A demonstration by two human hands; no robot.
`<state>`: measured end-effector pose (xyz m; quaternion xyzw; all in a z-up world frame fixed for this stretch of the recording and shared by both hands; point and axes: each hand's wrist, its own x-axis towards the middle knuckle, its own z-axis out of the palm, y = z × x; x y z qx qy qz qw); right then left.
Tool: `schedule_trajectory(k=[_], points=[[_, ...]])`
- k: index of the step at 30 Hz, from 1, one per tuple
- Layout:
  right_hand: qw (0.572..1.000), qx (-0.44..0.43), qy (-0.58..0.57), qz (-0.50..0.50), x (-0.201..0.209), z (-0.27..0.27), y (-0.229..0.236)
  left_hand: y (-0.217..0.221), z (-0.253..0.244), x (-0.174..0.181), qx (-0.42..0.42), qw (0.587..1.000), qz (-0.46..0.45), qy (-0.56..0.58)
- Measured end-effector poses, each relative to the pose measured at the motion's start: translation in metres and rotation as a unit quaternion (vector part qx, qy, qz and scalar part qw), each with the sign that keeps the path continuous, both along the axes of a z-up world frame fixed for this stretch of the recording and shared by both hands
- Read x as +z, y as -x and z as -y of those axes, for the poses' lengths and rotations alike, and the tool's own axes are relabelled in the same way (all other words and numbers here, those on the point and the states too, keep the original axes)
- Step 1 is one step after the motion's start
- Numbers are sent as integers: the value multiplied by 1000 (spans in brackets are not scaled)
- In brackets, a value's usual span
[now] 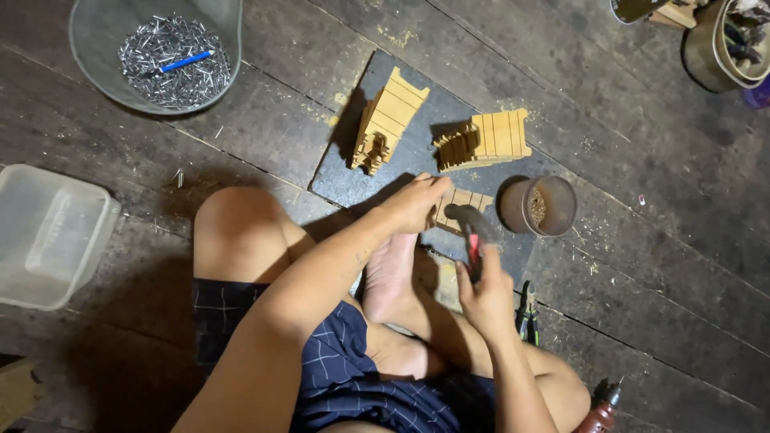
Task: Assembling small wooden structures by aligning slats and hammering in nails while sitting on the floor.
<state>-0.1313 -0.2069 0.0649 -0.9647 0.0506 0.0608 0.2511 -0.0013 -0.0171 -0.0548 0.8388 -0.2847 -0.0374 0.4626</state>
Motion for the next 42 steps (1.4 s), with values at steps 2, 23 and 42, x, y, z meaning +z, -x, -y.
schedule_trajectory(k=[2, 23, 42], points=[[998, 7, 52, -42, -4, -3, -3, 3, 1, 0, -1, 1000, 5, 4], [996, -30, 46, 69, -30, 2, 14, 5, 8, -9, -3, 999, 13, 46], [997, -56, -15, -48, -39, 35, 51, 4, 8, 37, -46, 981, -165, -94]])
